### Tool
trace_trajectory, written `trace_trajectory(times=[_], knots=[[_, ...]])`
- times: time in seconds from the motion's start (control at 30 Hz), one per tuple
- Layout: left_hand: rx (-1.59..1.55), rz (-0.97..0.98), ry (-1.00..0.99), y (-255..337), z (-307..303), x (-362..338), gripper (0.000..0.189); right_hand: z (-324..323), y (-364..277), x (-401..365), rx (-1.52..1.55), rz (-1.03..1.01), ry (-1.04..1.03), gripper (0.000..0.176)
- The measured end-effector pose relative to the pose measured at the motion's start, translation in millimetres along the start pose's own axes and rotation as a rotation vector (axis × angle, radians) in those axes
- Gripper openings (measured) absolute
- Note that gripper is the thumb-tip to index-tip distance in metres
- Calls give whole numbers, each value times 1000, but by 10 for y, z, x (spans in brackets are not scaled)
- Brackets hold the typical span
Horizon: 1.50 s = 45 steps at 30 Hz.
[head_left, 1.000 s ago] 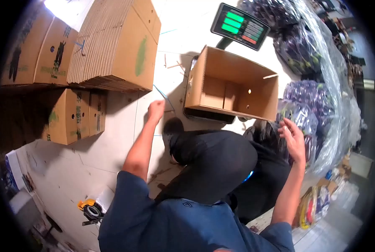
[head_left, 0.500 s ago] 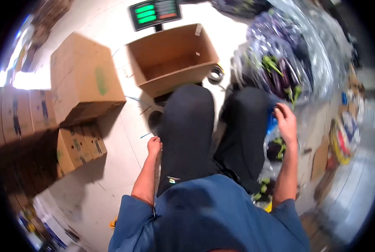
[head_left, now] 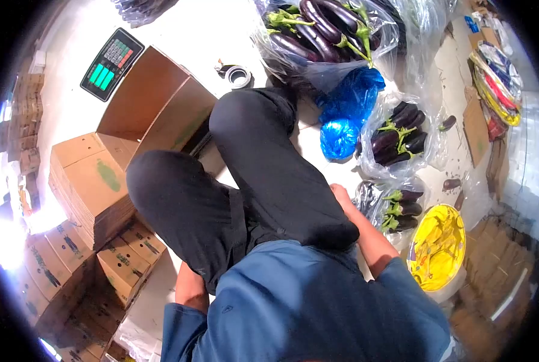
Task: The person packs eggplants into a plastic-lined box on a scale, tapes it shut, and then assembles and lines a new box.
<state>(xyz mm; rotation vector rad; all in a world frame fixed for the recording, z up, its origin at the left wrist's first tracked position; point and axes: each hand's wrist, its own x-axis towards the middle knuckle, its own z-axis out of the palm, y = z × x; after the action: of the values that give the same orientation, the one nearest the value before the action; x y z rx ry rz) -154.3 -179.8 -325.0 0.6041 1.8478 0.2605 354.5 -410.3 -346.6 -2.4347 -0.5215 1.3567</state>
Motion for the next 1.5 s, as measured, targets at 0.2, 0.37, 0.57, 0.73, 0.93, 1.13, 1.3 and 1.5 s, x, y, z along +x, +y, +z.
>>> trace_trajectory(times=[0.2, 0.37, 0.57, 0.73, 0.93, 1.13, 1.3, 1.5], knots=[[54, -29, 91, -117, -419, -364, 30, -745, -237, 1147, 208, -117, 576, 56], [69, -67, 157, -166, -668, -647, 30, -1648, -567, 1935, 142, -166, 769, 70], [83, -85, 219, -83, -709, -767, 31, -1941, -661, 2547, -116, -308, 802, 51], [127, -15, 207, 219, -444, -577, 31, -2112, -287, 3005, -273, -512, 557, 26], [230, 271, 172, 1092, 10, -233, 32, -2670, -598, 1706, 1038, -295, 323, 20], [283, 709, 172, 2401, 431, -492, 32, -2887, -954, 210, 1207, -543, 272, 19], [18, 1027, 14, 3176, 678, -1251, 33, -3059, -1387, -360, 540, -649, 918, 17], [-62, 1259, -77, 3277, 986, -1795, 27, -3449, -2118, -831, 403, -792, 1216, 23]])
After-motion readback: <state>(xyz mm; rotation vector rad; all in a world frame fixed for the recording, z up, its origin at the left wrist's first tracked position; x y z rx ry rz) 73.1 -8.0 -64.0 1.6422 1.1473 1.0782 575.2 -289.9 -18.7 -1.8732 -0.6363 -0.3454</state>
